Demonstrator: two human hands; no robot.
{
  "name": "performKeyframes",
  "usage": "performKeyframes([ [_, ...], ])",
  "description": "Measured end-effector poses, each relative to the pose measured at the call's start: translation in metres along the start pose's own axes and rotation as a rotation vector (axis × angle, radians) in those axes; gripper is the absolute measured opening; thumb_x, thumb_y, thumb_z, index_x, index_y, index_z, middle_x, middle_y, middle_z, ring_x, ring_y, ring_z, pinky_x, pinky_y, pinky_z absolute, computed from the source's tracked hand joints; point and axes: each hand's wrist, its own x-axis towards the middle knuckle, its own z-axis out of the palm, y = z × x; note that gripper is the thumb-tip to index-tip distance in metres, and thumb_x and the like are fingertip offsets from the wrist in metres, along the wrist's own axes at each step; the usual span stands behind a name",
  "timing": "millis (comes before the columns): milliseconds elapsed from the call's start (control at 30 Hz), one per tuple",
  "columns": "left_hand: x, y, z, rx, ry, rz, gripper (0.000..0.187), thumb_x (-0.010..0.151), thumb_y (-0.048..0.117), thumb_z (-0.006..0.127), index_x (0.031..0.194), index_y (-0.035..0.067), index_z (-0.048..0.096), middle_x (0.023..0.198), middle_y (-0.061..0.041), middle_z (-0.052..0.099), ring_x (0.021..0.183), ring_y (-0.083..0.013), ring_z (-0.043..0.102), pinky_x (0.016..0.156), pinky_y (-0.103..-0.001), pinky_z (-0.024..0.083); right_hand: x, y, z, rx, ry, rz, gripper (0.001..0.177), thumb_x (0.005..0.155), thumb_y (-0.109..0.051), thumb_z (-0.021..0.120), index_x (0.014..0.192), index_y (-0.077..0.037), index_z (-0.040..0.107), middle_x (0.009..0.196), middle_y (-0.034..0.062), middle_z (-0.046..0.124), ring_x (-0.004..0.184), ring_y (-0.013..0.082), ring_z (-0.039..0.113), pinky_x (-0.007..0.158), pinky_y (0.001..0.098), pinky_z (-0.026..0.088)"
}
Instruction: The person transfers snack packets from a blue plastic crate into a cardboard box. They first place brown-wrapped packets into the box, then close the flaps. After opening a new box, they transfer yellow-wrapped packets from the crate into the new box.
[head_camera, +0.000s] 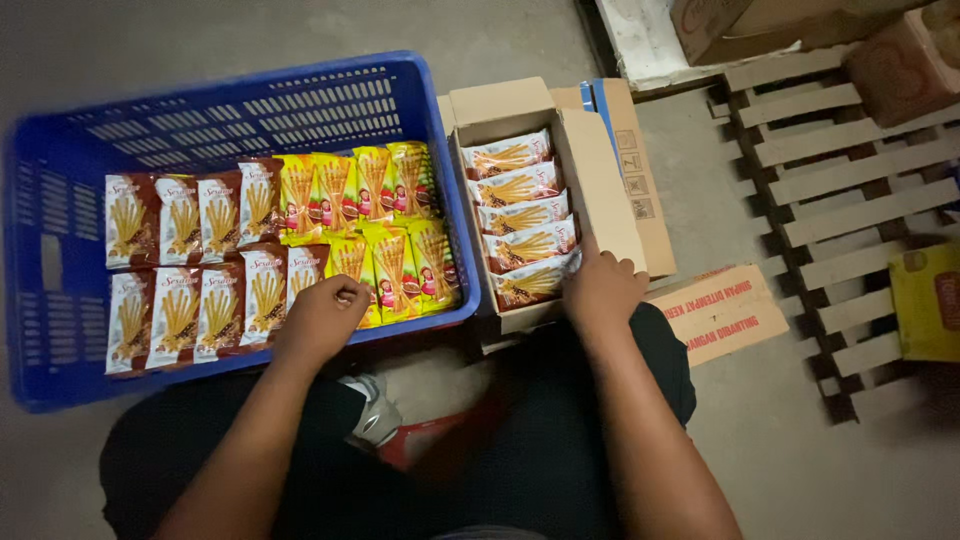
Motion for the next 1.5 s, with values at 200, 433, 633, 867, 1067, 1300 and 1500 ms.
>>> performKeyframes([
  [200,0.001,-0.002,0.002,-0.004,0.004,-0.037,0.034,0.096,0.047,0.064,0.104,0.017,0.079,0.103,-0.007,0.079,0.105,-0.0302,0.073,0.091,-0.045,0.055,-0.001,-0.004,0.016,-0.042,0.326,-0.141,0.049,0.079,-0.029,0.072,0.124,-0.01,0.073,0.101,0.0142,0.066,0.097,0.0375,0.063,0.072,0.0444,0.056],
  [433,-0.006,0.009,-0.006,0.016,-0.009,-0.049,0.034,0.096,0.046,0.066,0.104,0.016,0.079,0.105,-0.009,0.079,0.108,-0.0327,0.072,0.091,-0.046,0.056,0.016,-0.009,0.024,0.222,-0.161,-0.169,0.035,0.091,-0.02,0.066,0.122,-0.007,0.073,0.096,0.0197,0.074,0.09,0.0424,0.075,0.074,0.0517,0.062],
  [633,-0.001,0.002,0.0,0.008,0.003,-0.017,0.036,0.097,0.045,0.064,0.102,0.013,0.079,0.103,-0.012,0.079,0.107,-0.036,0.072,0.091,-0.049,0.056,-0.007,-0.02,-0.008,0.139,-0.157,-0.225,0.03,0.093,-0.028,0.065,0.12,-0.022,0.077,0.116,0.0208,0.064,0.094,0.0462,0.074,0.079,0.0556,0.061],
  [867,0.013,-0.015,0.014,0.017,0.031,-0.019,0.033,0.094,0.047,0.064,0.105,0.019,0.077,0.106,-0.006,0.079,0.112,-0.0327,0.07,0.094,-0.047,0.055,0.007,-0.009,0.019,0.161,-0.197,-0.204,0.031,0.093,-0.038,0.063,0.117,-0.026,0.078,0.123,0.0177,0.057,0.102,0.0478,0.072,0.087,0.0557,0.06],
  [1067,0.002,-0.018,0.01,-0.073,0.091,0.049,0.032,0.095,0.04,0.063,0.104,0.012,0.076,0.106,-0.013,0.078,0.109,-0.0389,0.07,0.091,-0.052,0.056,-0.005,-0.012,0.019,0.398,-0.004,-0.234,0.033,0.095,-0.023,0.064,0.124,-0.01,0.074,0.115,0.0283,0.062,0.108,0.0532,0.067,0.093,0.0583,0.055],
  [1300,-0.001,-0.038,0.022,-0.349,0.166,0.215,0.017,0.095,0.029,0.065,0.098,0.014,0.074,0.095,-0.011,0.077,0.101,-0.0326,0.074,0.087,-0.048,0.059,-0.03,-0.056,0.022,1.001,-0.129,-0.354,0.019,0.099,-0.014,0.06,0.108,-0.004,0.074,0.093,0.0205,0.071,0.084,0.0304,0.069,0.081,0.0431,0.055],
  [1500,-0.003,-0.067,0.015,-0.667,0.322,0.34,0.012,0.091,0.01,0.07,0.102,0.007,0.075,0.089,-0.016,0.074,0.087,-0.0282,0.073,0.077,-0.036,0.06,-0.056,-0.122,-0.008,0.535,0.341,-0.797,0.009,0.089,-0.012,0.073,0.097,-0.007,0.072,0.091,0.0168,0.067,0.091,0.0399,0.066,0.081,0.0472,0.054],
])
